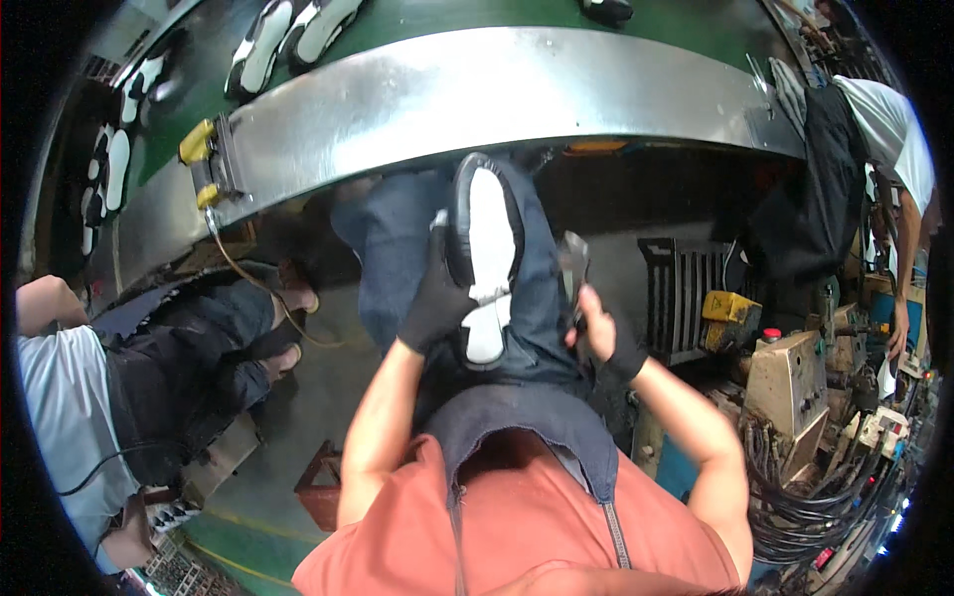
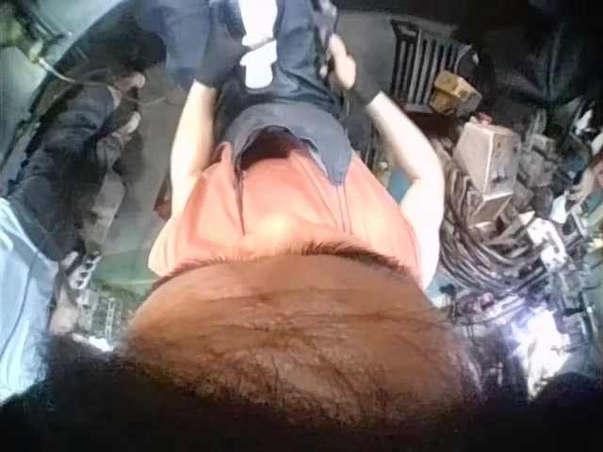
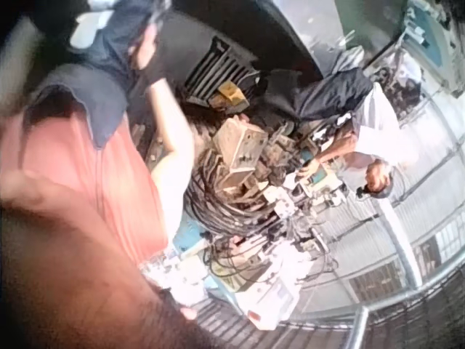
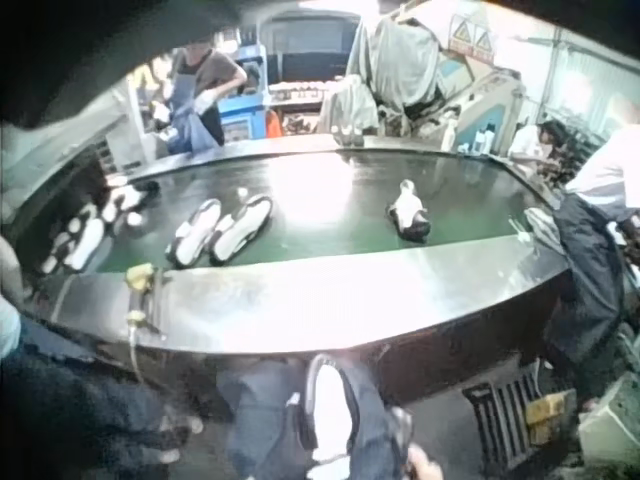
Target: The person uses pliers to trim excess material from the edges of white shoe parts. They repeatedly pick up parts from a conveyor belt, hold them against their lap, and snip the edges before placing them back on the belt.
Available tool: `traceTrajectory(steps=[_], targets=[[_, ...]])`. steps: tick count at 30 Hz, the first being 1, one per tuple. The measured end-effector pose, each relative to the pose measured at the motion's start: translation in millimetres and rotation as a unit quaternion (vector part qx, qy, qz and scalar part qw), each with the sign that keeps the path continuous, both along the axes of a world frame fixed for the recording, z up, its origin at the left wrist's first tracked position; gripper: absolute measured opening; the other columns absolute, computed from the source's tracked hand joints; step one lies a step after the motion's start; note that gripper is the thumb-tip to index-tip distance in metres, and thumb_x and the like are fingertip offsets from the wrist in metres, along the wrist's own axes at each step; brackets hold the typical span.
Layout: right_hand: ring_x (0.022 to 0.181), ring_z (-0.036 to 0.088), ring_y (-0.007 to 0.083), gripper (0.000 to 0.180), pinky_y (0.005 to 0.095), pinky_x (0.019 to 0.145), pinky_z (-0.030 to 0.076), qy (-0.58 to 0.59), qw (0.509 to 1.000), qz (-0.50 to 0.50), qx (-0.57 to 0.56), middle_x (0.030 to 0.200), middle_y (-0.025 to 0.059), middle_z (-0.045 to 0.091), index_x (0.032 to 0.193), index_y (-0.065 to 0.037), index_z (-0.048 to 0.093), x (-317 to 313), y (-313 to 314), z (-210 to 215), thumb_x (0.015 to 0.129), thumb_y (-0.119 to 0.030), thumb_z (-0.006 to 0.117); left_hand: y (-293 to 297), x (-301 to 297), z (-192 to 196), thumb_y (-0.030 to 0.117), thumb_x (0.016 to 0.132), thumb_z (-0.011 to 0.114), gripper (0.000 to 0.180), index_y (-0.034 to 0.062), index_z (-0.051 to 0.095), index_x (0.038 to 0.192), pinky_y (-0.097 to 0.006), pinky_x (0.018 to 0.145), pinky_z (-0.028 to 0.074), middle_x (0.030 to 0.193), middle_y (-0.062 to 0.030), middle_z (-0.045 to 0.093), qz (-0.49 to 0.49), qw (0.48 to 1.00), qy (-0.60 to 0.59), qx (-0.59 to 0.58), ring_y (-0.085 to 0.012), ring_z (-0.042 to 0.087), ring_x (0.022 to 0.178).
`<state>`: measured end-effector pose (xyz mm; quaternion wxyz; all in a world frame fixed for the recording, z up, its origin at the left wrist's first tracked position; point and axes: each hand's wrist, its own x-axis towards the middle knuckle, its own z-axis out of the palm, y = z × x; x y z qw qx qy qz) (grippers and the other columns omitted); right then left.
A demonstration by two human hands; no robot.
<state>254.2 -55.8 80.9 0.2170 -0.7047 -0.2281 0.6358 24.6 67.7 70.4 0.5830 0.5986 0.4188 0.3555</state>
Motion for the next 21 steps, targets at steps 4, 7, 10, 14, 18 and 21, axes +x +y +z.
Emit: traceTrajectory(steps=[4,7,10,14,18,21], targets=[[0.054,0.056,0.0187,0.081,0.0285,0.064,0.045,-0.108,0.993,-0.046,0.033,0.059,0.0128,0.06,0.103,0.002,0.061,-50.2,-30.4,-56.7,0.09,-0.068,0.022,38.8,-7.0,-45.0,0.011,0.075,0.073,0.088,0.0061,0.018,0.144,-0.035,0.1,0.038,0.136,-0.0124,0.038,0.028,0.943,-0.235,-0.233,-0.023,0.041,0.124],[0.064,0.06,0.0219,0.084,0.0338,0.067,0.046,-0.016,0.998,-0.017,-0.058,0.063,0.0128,0.061,0.125,-0.001,0.05,-47.1,-14.7,-60.6,0.09,-0.07,0.018,134.3,26.2,27.9,0.009,0.086,0.06,0.064,0.0082,0.026,0.141,-0.031,0.079,0.05,0.122,-0.0089,0.05,0.048,0.989,-0.126,-0.067,-0.0178,0.055,0.103],[0.057,0.06,0.0222,0.083,0.0342,0.061,0.048,-0.034,0.998,-0.06,-0.013,0.063,0.0141,0.061,0.125,0.001,0.049,-57.5,26.5,-48.7,0.09,-0.069,0.021,239.1,40.2,80.0,0.016,0.091,0.056,0.04,0.0017,0.046,0.128,-0.031,0.079,0.051,0.107,-0.0107,0.06,0.034,0.98,-0.177,-0.08,-0.0168,0.059,0.092],[0.049,0.06,0.0209,0.077,0.0329,0.052,0.049,-0.038,0.999,-0.024,0.012,0.062,0.0153,0.061,0.119,0.003,0.052,-45.3,85.5,-54.3,0.092,-0.064,0.027,287.9,38.7,82.2,0.023,0.088,0.062,0.044,0.0018,0.054,0.125,-0.031,0.087,0.046,0.11,-0.0112,0.064,-0.114,0.985,0.079,0.101,-0.0178,0.06,0.097],[0.049,0.06,0.0192,0.075,0.0313,0.052,0.05,-0.022,0.999,0.017,-0.038,0.058,0.014,0.06,0.102,0.008,0.057,-22.6,128.9,-54.7,0.093,-0.061,0.028,354.8,-15.1,73.8,0.022,0.078,0.07,0.037,0.005,0.06,0.11,-0.039,0.092,0.044,0.11,-0.0169,0.061,-0.083,0.836,0.321,0.438,-0.0334,0.057,0.103],[0.05,0.061,0.0204,0.076,0.032,0.052,0.051,-0.011,0.999,0.033,-0.033,0.057,0.0149,0.06,0.081,0.01,0.059,-18.9,134.1,-64.8,0.094,-0.059,0.029,437.3,-91.4,59.1,0.035,0.069,0.074,0.058,0.0027,0.055,0.114,-0.045,0.086,0.045,0.105,-0.0227,0.061,0.159,0.82,0.363,0.412,-0.0399,0.057,0.097]])
